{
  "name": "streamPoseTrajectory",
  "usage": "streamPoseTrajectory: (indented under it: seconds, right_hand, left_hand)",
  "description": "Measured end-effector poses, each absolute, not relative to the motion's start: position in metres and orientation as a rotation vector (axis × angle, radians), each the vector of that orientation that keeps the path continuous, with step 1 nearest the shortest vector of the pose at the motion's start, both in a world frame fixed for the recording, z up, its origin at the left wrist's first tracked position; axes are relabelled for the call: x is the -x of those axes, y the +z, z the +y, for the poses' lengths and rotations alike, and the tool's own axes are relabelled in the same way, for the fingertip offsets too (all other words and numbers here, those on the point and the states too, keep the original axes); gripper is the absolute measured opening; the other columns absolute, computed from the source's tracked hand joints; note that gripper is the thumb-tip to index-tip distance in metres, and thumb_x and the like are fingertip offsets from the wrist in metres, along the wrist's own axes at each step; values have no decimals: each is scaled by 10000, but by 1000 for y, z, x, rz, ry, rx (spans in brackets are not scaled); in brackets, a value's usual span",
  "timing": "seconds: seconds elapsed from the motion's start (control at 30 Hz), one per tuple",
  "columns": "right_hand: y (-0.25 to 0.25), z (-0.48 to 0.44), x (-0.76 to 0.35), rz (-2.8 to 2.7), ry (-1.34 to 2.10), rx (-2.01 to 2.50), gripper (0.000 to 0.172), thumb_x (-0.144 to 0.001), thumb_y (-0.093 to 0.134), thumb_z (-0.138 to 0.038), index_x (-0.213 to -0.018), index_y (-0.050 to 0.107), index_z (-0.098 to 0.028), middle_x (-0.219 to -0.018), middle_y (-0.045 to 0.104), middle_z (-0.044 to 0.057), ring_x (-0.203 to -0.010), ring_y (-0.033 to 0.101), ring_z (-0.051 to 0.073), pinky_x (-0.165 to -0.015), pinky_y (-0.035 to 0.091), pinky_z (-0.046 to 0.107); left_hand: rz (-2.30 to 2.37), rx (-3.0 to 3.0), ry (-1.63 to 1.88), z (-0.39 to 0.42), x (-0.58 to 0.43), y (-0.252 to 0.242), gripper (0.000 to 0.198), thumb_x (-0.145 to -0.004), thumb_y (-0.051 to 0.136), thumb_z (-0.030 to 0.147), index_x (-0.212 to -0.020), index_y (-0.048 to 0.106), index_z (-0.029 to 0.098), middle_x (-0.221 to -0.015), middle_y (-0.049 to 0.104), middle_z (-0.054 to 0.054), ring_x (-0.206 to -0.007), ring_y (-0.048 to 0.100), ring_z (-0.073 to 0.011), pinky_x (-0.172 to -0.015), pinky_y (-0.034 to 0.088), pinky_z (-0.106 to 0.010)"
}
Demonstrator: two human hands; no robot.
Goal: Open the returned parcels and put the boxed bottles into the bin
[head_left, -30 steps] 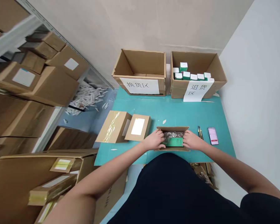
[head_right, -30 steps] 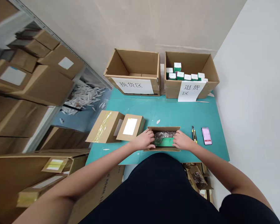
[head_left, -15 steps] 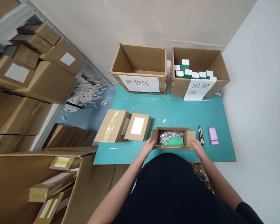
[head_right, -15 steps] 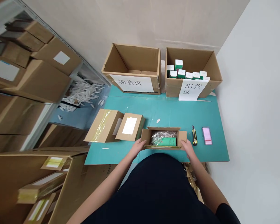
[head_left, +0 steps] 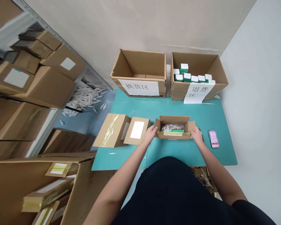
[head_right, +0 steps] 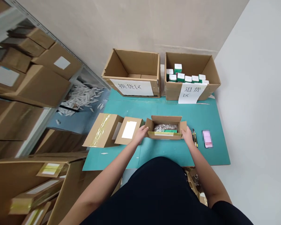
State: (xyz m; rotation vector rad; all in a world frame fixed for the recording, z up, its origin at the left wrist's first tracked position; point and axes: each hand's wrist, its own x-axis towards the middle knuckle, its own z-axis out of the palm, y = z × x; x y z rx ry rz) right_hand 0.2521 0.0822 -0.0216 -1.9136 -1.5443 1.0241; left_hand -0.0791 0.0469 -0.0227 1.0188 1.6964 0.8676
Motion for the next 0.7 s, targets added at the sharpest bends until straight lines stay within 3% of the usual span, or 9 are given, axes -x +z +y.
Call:
streamPoseTrajectory:
  seconds: [0.1, 0.17, 0.27, 0.37, 0.53, 0.7]
  right_hand:
    - [-2, 96, -246, -2005, 509, 1820, 665, -915, 516, -270, -1550, 352, -159, -1525, 476, 192, -1390, 475, 330, -1104, 423, 524]
    - [13, 98, -244, -2373, 308, 1585, 596, -933, 536, -227, -1516, 421, -182, -1574, 409, 175, -1467, 358, 335, -1171, 319, 560]
    - [33, 95, -242, -2784, 301, 1123, 397, -970, 517, -193, -1359, 594, -204, -1454, 547, 155, -1387, 447, 313, -1146, 340, 551]
    - [48, 90, -239, -2949, 358, 853, 324, -1001, 478, -178, -1276, 648, -200, -1368, 615, 161, -1263, 536, 296, -1063, 408, 512]
    - [57, 87, -226, -3161, 610, 866, 324, -1009, 524, -306, -1280, 656, -189, -1109, 723, 143, -1021, 660, 276, -879, 497, 390]
    - [34, 94, -196, -3221, 937, 1321, 479, -946, 603, -316, -1411, 579, -204, -1208, 722, 155, -1041, 704, 307, -822, 539, 355]
  left_hand:
    - [1786, -1206, 804, 60, 78, -14, 532, -895, 535, 332, -1394, 538, 149, -1236, 704, -137, -1123, 667, -296, -973, 529, -435]
    - [1882, -1382, 736, 57, 75, -6, 650, -889, 561, 276, -1512, 409, 171, -1378, 622, -164, -1209, 626, -316, -1016, 509, -467]
    - [1872, -1798, 720, 43, 68, 5, 585, -914, 549, 224, -1490, 449, 203, -1545, 459, -154, -1409, 457, -326, -1141, 405, -502]
    - [1653, -2146, 665, 26, 60, 14, 406, -957, 501, 198, -1352, 591, 219, -1493, 515, -143, -1436, 422, -307, -1194, 324, -539]
    - [1394, -2298, 434, 1, 53, 17, 343, -1005, 435, 199, -1278, 641, 224, -1184, 712, -117, -1153, 644, -241, -1057, 484, -451]
    - [1354, -2288, 428, -21, 54, 11, 348, -1013, 436, 226, -1293, 643, 223, -1184, 716, -112, -1089, 673, -231, -949, 544, -378]
